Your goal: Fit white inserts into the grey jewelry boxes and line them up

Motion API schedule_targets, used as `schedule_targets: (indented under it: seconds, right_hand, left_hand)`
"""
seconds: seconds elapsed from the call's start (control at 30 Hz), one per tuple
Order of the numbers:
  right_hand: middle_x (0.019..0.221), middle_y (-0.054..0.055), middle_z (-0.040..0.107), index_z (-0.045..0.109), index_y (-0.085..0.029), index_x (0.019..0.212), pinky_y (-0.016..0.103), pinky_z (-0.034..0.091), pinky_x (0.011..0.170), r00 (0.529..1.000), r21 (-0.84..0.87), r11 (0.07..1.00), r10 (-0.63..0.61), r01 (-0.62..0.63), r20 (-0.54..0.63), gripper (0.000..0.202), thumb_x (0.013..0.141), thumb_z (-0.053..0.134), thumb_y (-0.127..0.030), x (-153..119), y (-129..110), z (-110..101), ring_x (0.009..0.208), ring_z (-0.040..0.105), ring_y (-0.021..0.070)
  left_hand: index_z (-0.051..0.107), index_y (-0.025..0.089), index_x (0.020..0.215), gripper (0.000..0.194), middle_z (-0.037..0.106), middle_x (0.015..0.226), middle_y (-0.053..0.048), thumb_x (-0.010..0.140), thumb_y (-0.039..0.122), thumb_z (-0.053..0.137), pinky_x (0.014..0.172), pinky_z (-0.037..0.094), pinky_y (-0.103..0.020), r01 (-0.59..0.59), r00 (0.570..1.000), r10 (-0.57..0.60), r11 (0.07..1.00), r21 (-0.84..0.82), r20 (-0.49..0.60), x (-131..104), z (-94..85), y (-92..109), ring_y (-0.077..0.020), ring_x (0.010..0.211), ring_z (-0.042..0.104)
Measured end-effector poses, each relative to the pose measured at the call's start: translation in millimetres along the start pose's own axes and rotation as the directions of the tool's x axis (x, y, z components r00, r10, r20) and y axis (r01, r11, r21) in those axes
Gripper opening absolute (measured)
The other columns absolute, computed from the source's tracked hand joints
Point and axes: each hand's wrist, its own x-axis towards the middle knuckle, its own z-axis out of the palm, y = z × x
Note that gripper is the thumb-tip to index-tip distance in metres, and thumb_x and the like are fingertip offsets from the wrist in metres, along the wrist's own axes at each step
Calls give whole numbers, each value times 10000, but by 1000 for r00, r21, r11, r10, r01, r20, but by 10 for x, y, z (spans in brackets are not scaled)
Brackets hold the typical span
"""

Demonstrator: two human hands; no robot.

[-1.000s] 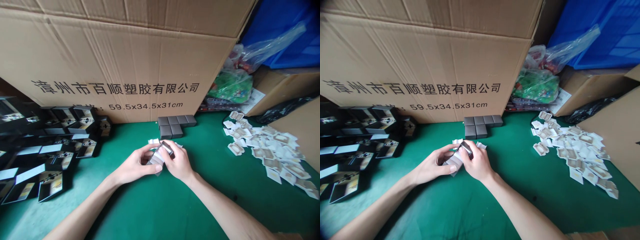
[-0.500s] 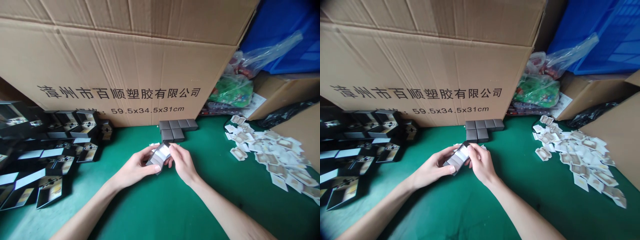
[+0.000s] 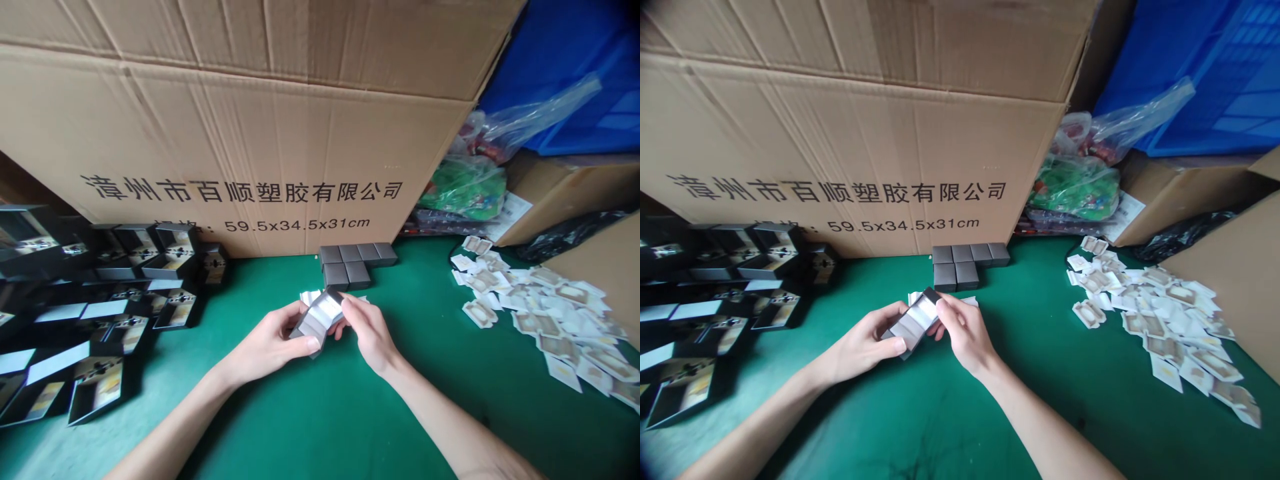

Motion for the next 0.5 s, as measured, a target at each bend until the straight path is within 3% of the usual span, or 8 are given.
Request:
schedule_targets:
  seconds: [0.2,0.37,0.5]
  right_hand:
    - [856,64,717,701,-160,1237,266,513,554,1000,-35,999,0,0,10,483,980,519,-527,-12,-36,13,658,632,154]
    - [718,39,675,722,-148,1156,271,507,570,999,-94,995,23,-21,22,501,974,491,-553,-22,-43,6,634,631,164]
    - [645,-2,593,682,-162,1168,236,436,518,975,97,980,157,-173,160,500,952,492,-571,-51,-12,7,567,566,134]
  left_hand:
    - [651,133,1107,467,655,957,-61,821,487,753,656,425,-235,0,1000,0,1000,25,29,-13,8,27,-140,758,533]
    - [671,132,1103,483,676,965,-60,804,501,762,658,439,-232,-1,999,0,1000,28,52,-10,12,51,-145,768,556]
    - [704,149,1075,510,705,944,-64,820,591,706,658,460,-229,-64,985,65,998,-13,157,-11,-10,73,-164,796,600]
